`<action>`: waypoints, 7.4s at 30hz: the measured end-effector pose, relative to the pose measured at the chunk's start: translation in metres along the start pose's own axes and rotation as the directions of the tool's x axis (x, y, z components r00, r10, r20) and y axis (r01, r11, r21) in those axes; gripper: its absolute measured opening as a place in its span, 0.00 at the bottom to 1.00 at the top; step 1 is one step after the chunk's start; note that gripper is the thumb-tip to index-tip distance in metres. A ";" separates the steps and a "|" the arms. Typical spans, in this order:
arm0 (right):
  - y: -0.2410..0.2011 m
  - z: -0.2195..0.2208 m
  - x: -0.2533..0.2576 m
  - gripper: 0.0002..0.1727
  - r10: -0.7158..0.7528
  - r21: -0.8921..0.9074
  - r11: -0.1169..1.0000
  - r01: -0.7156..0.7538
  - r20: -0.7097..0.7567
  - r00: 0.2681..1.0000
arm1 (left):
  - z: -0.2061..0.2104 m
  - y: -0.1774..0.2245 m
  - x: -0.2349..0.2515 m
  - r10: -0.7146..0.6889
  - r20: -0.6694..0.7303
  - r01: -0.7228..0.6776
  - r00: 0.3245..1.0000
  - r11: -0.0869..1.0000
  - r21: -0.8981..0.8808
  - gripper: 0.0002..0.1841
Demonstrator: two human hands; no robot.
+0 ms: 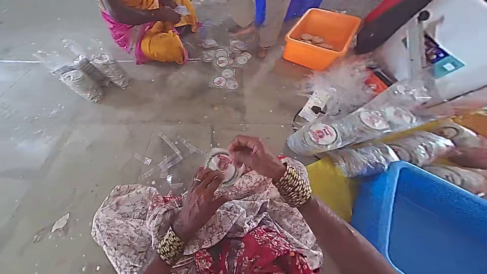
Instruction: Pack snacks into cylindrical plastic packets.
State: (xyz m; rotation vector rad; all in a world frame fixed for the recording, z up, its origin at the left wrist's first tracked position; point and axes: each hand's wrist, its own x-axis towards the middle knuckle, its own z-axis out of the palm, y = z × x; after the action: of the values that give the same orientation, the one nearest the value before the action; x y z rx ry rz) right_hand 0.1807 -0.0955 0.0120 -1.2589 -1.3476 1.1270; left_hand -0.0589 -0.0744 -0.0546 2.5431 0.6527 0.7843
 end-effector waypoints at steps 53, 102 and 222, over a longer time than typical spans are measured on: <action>0.084 -0.024 -0.010 0.06 0.308 0.072 0.950 -0.305 -0.388 0.869 | 0.021 0.044 0.034 -0.161 0.155 0.138 0.975 0.979 0.152 0.12; 0.065 -0.011 -0.011 0.07 0.036 -0.419 0.899 -0.130 -0.225 0.974 | 0.037 0.039 0.034 -0.084 0.123 0.061 0.989 0.982 0.176 0.14; 0.174 -0.021 0.035 0.15 0.478 -0.349 0.829 -0.438 0.033 0.878 | 0.027 0.026 0.014 -0.152 0.137 0.127 0.979 0.977 0.171 0.18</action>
State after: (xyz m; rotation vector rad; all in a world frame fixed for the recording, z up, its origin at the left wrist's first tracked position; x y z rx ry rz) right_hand 0.2238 -0.0514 -0.1556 -1.8639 -1.4018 1.3565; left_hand -0.0243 -0.0947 -0.0563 2.6337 0.8655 0.5050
